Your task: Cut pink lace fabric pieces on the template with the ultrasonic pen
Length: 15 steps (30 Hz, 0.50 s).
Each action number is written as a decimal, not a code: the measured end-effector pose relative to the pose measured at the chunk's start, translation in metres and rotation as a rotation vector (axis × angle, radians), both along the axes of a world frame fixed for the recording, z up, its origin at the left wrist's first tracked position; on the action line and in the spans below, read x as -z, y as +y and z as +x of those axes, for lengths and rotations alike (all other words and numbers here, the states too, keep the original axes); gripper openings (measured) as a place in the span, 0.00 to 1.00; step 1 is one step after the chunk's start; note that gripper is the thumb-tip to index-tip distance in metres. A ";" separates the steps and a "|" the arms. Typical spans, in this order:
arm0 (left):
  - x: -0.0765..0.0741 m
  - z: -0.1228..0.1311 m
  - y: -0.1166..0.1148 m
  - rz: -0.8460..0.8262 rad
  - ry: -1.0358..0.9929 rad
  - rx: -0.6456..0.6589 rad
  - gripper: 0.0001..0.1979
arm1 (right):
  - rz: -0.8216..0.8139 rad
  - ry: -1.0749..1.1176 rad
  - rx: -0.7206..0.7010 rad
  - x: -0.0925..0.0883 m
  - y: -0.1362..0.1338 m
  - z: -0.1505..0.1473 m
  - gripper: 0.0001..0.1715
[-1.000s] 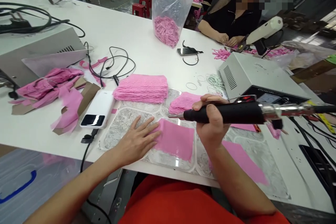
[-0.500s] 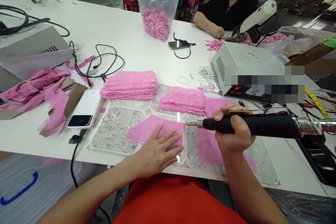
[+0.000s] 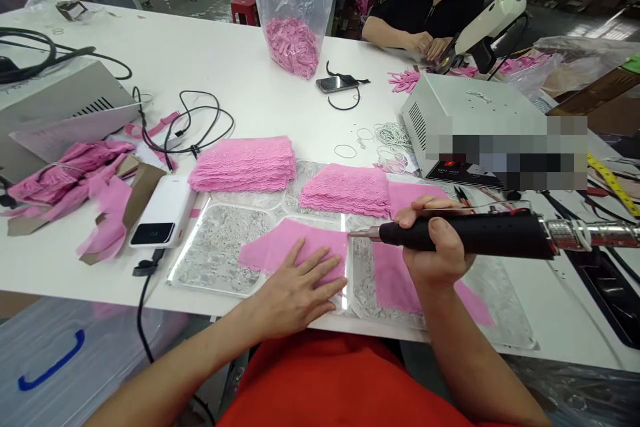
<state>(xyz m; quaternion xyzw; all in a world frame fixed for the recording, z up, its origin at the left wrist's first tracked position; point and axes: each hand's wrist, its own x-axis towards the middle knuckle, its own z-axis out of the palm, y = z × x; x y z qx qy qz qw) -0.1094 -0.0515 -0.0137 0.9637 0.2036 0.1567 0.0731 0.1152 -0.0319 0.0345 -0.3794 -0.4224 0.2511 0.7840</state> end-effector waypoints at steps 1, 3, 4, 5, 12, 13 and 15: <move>0.000 0.000 0.000 -0.002 0.001 0.000 0.17 | 0.005 -0.001 -0.008 0.000 0.000 0.000 0.06; -0.001 0.001 0.000 -0.005 -0.004 -0.001 0.17 | 0.007 -0.007 -0.020 0.001 0.001 0.000 0.05; -0.001 0.000 0.000 -0.006 -0.008 0.001 0.17 | 0.003 -0.011 -0.024 0.001 0.001 0.000 0.05; -0.001 0.000 0.000 -0.008 -0.012 0.003 0.17 | -0.001 -0.014 -0.024 0.001 0.001 -0.001 0.04; -0.002 -0.011 -0.002 -0.045 -0.043 0.020 0.16 | 0.001 -0.018 -0.040 0.001 0.003 0.000 0.05; -0.002 -0.012 -0.003 -0.043 -0.041 0.026 0.16 | 0.013 -0.020 -0.049 0.001 0.003 0.001 0.04; -0.002 -0.013 -0.003 -0.041 -0.028 0.035 0.16 | 0.028 -0.027 -0.063 0.001 0.002 0.001 0.04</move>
